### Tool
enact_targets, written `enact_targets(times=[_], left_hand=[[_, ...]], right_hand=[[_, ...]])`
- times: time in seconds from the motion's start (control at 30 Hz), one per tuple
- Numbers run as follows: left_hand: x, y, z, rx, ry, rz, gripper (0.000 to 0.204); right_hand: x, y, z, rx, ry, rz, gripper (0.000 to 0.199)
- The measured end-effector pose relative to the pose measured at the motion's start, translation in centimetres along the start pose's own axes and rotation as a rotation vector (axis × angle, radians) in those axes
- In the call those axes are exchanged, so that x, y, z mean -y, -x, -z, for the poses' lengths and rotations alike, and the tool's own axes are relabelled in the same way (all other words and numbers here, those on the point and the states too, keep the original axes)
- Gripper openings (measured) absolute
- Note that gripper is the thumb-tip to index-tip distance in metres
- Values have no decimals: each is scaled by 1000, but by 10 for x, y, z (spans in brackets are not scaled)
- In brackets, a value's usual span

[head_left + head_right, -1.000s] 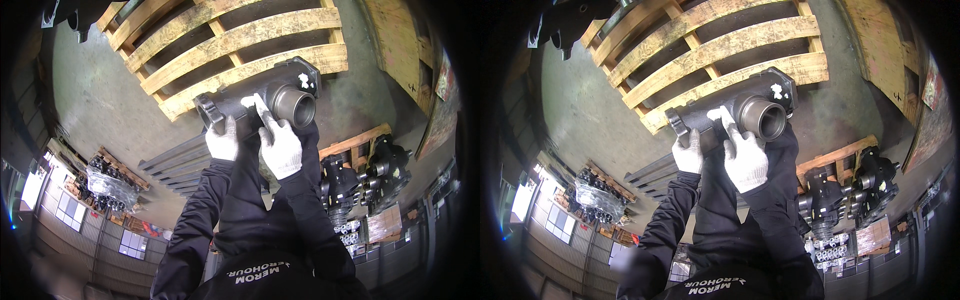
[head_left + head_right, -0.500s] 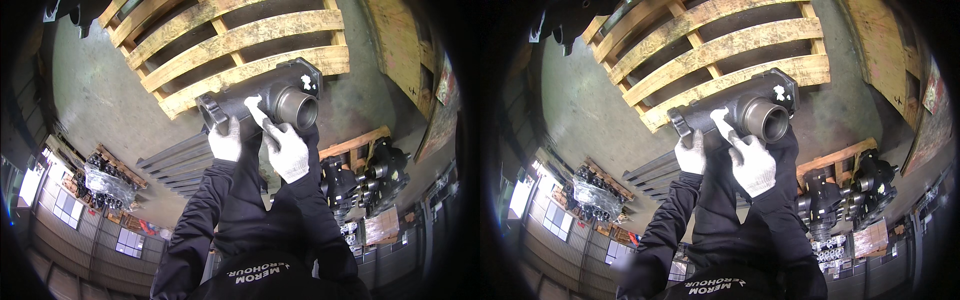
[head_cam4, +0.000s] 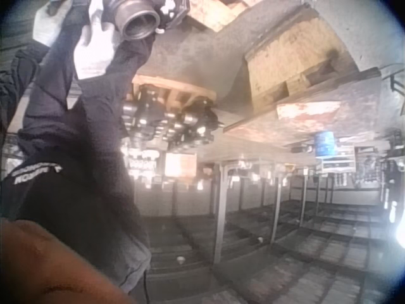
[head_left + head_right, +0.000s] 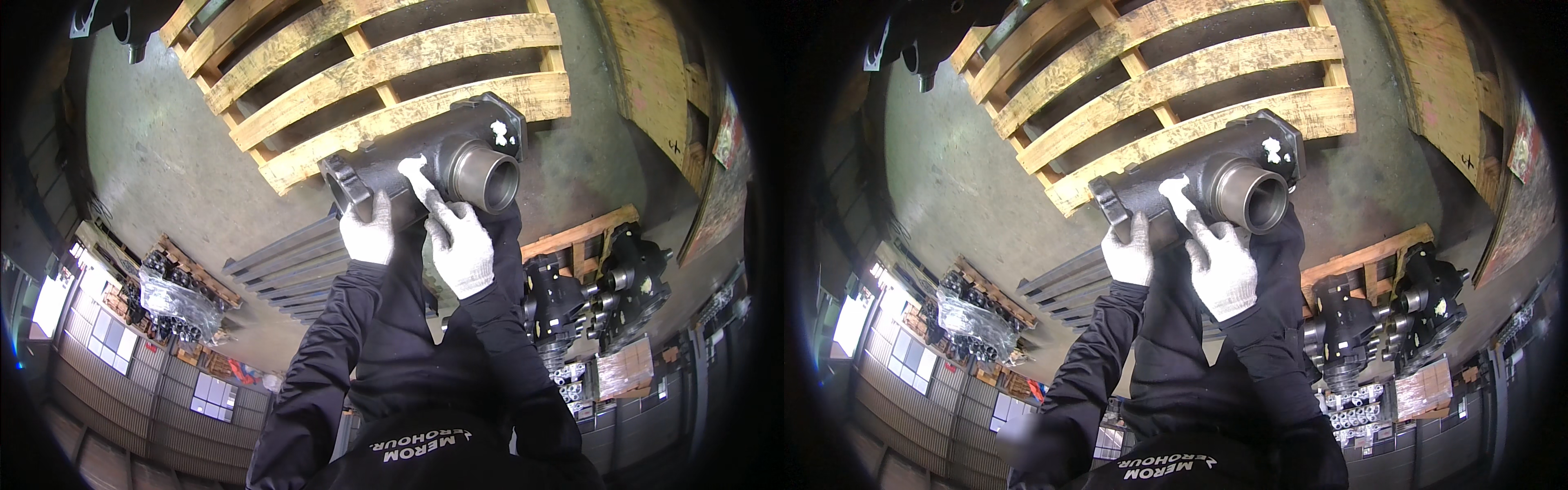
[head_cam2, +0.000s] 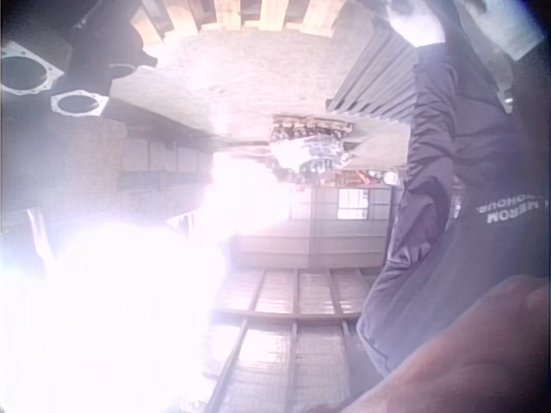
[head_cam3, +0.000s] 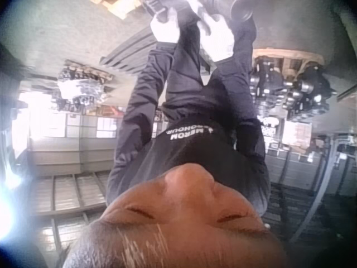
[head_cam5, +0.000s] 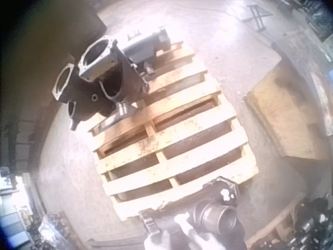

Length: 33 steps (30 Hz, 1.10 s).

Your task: The person picks up a black metal exhaust manifold from a wooden pallet and uses a putty knife to apply a white sealant to several flange surfaces and bolt holes. They rotate the manifold to reach different areas and continue applying the sealant across multiple sections.

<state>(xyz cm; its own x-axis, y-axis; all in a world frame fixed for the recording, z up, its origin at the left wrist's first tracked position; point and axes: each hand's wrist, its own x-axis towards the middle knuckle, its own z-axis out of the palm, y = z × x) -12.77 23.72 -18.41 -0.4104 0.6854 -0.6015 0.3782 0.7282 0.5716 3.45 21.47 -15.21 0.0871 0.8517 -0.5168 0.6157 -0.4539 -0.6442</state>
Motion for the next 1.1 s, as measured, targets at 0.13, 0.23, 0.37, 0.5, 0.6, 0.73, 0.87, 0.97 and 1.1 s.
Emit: enact_targets(times=[0.13, 0.23, 0.37, 0.5, 0.6, 0.73, 0.87, 0.97, 1.1], left_hand=[[3, -4, -1, -22, 0, -47, 21], [1, -5, 1, -6, 3, -17, 20], [-5, -6, 3, -3, 36, 26, 27], [-8, -6, 3, 8, -24, 8, 21], [-8, -4, 2, 7, -6, 20, 23], [-6, -1, 0, -29, 73, 23, 25], [-3, 1, -1, -33, 64, 3, 24], [-2, 2, -2, -42, 76, 23, 24], [-2, 1, -1, -25, 41, 71, 26]], right_hand=[[1, 10, 4, -5, -3, -25, 42], [5, 10, 9, 7, -34, -95, 41], [12, -6, 9, -36, 41, -72, 39], [17, -21, 7, -50, 80, -40, 38], [20, -25, 10, -37, 68, -28, 37], [24, -29, 17, 70, 0, -50, 36], [26, -29, 21, 71, 52, 50, 34], [24, -26, 23, 76, 90, 93, 34], [12, -21, 28, 88, 81, 100, 35]])
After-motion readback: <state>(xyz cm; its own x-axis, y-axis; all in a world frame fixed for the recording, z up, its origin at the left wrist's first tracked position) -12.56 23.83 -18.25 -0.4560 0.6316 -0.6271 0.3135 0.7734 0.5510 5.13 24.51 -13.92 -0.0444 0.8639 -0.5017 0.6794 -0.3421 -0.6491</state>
